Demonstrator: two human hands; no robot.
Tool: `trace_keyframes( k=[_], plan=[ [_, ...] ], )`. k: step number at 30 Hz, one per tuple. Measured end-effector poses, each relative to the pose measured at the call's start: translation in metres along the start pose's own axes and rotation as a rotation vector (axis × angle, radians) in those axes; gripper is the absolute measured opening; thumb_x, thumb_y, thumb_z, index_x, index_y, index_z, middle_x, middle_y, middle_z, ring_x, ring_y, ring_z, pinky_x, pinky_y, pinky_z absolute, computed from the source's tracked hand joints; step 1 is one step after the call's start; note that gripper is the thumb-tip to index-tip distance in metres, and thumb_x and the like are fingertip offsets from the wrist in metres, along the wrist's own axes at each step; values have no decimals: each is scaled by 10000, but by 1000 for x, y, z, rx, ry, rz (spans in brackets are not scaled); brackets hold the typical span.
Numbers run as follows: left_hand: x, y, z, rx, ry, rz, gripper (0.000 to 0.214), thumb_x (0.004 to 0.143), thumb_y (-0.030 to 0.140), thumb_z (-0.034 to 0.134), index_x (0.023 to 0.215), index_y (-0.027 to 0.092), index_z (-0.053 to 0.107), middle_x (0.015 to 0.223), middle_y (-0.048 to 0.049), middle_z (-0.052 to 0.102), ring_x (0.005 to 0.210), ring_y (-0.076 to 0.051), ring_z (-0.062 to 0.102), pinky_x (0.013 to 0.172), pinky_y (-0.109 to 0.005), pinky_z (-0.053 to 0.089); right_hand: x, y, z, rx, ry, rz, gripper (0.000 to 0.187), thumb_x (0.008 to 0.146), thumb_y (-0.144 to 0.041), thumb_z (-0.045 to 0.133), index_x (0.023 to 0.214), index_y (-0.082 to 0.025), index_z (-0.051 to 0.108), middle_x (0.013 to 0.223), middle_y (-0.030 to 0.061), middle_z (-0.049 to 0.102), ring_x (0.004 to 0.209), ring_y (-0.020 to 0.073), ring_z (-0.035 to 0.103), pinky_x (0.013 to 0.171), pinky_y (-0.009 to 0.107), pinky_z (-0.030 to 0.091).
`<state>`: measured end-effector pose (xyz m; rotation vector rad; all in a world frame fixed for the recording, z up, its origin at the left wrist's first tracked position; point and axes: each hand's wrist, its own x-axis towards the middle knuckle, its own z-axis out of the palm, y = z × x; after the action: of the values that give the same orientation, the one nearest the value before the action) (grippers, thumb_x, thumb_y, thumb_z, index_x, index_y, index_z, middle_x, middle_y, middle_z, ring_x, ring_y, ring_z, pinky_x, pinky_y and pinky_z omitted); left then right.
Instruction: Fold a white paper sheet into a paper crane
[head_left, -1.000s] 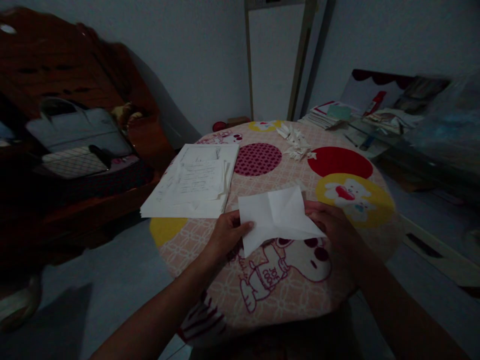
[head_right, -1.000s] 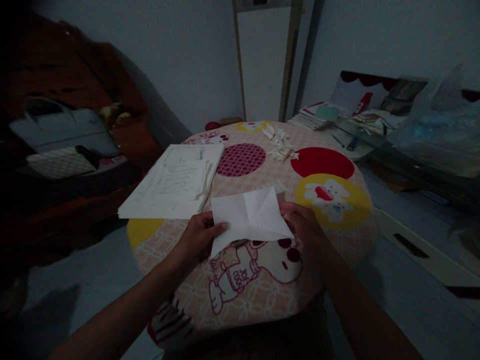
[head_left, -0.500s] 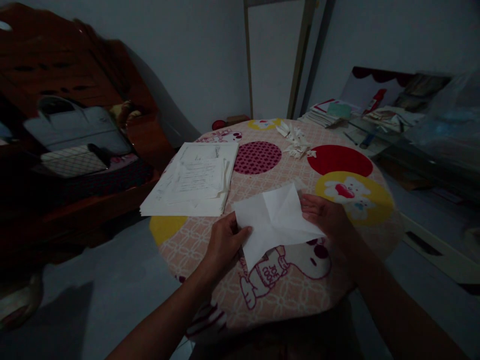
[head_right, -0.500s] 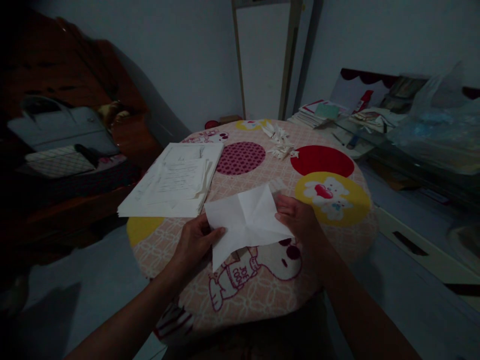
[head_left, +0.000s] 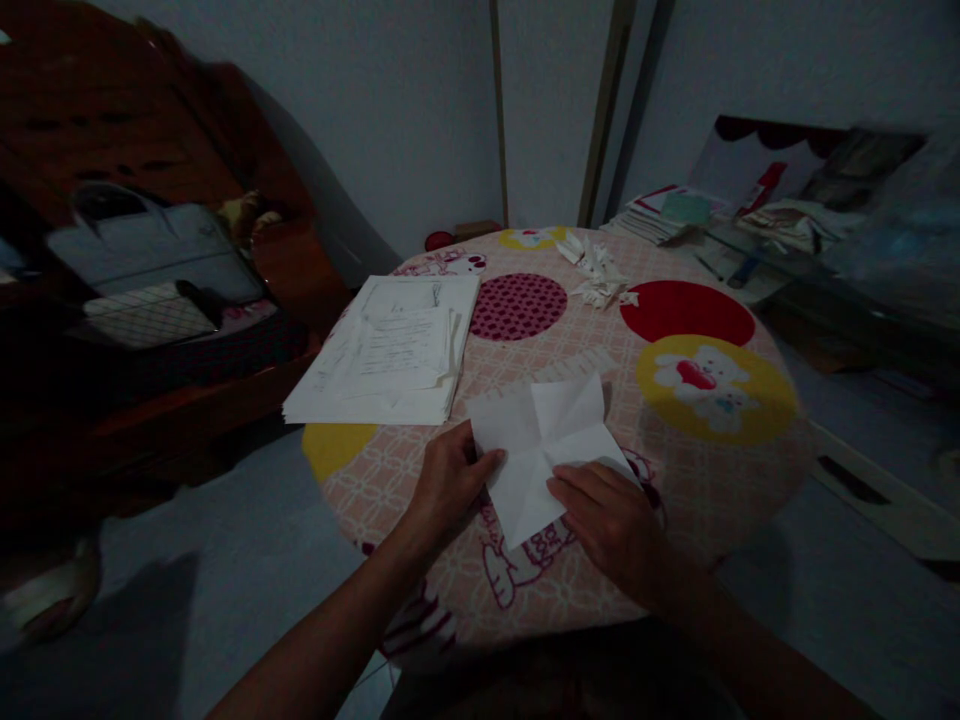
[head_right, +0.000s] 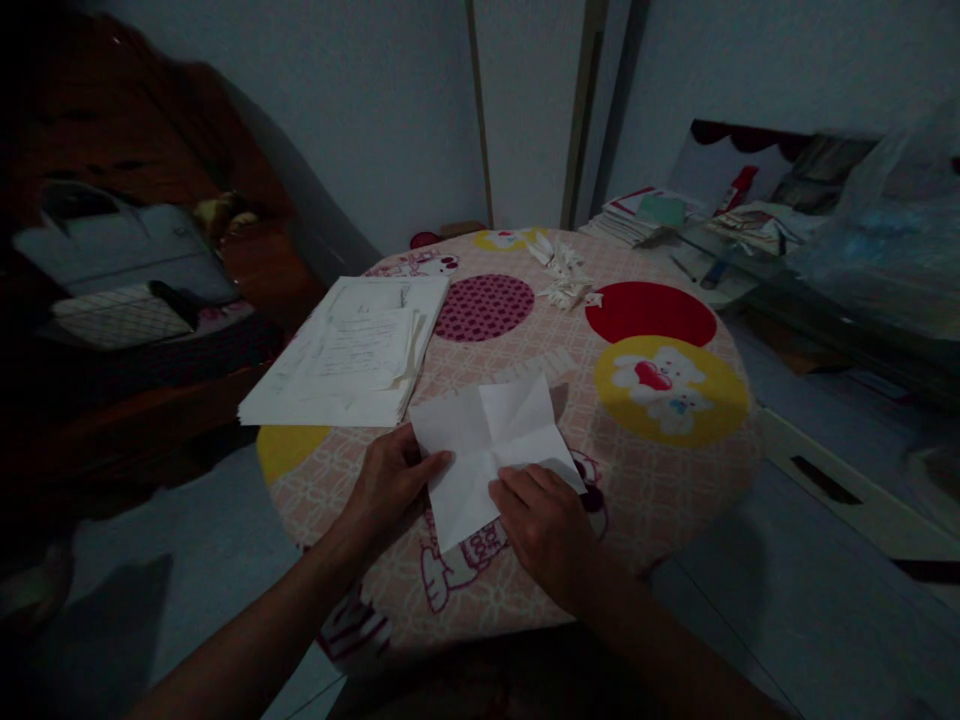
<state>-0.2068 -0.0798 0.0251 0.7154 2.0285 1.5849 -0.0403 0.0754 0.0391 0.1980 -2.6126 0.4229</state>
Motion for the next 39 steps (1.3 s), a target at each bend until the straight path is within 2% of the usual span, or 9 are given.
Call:
trace_keyframes(
  k=[4, 8, 10, 13, 15, 18, 22, 31, 39],
  plan=[
    [-5, 6, -13, 45, -180, 25, 297, 847, 400, 592, 872, 111, 658, 779, -50, 661, 683, -165, 597, 571, -232, 450, 8, 4, -4, 45, 69, 30, 226, 916, -102, 467, 1003, -90, 675, 951, 139, 719, 864, 220, 647, 772, 351, 535],
    [-11, 19, -21, 11, -443, 51, 550, 712, 407, 735, 1170, 138, 594, 972, -78, 676, 833, -214, 631, 667, -271, 498, 22, 5, -10, 23, 42, 56, 227, 914, -101, 465, 941, -115, 689, 905, 121, 723, 813, 220, 649, 715, 349, 525],
    [-11, 21, -19, 127, -393, 71, 591, 653, 336, 783, 1178, 142, 593, 966, -75, 684, 809, -208, 631, 659, -268, 493, 29, 8, -11, 27, -5, 81, 217, 915, -109, 476, 956, -124, 689, 893, 109, 722, 804, 220, 649, 713, 354, 524],
    [-4, 19, -11, 323, -222, 130, 245, 750, 258, 678, 957, 128, 672, 813, -45, 684, 700, -165, 604, 610, -240, 452, 38, 15, -13, 38, -80, 100, 215, 895, -159, 557, 1080, -118, 660, 986, 123, 710, 894, 244, 643, 788, 393, 529],
    [2, 16, -7, 400, -162, 158, 128, 802, 238, 612, 811, 125, 671, 693, -19, 656, 617, -133, 567, 570, -219, 416, 44, 24, -15, -5, -88, 94, 406, 831, -198, 666, 1219, -102, 594, 1189, 175, 645, 1080, 297, 590, 905, 456, 498],
    [9, 12, -7, 440, -122, 181, 202, 849, 281, 575, 735, 127, 636, 586, 10, 600, 523, -99, 499, 510, -198, 361, 53, 38, -23, -76, -112, 50, 651, 728, -228, 775, 1317, -113, 523, 1434, 217, 452, 1304, 364, 417, 1041, 542, 386],
    [14, 6, -12, 499, -87, 224, 250, 853, 331, 576, 728, 123, 634, 571, 8, 580, 515, -98, 476, 480, -192, 327, 67, 52, -34, -46, -177, -27, 589, 740, -293, 770, 1272, -149, 563, 1493, 195, 379, 1337, 358, 373, 1054, 537, 369],
    [17, 4, -12, 432, -93, 148, 296, 855, 350, 557, 654, 136, 596, 508, 28, 513, 473, -86, 426, 440, -184, 289, 96, 92, -30, 101, -331, -205, 792, 763, -314, 749, 1437, -156, 364, 1260, 162, 593, 1159, 296, 524, 1010, 496, 365],
    [21, 4, -10, 178, -92, 29, 262, 796, 354, 617, 738, 106, 678, 556, 10, 533, 487, -84, 423, 451, -193, 314, 111, 93, -40, 70, -485, -139, 369, 756, -335, 745, 1043, -173, 578, 972, 77, 661, 844, 205, 571, 724, 299, 377]
  ],
)
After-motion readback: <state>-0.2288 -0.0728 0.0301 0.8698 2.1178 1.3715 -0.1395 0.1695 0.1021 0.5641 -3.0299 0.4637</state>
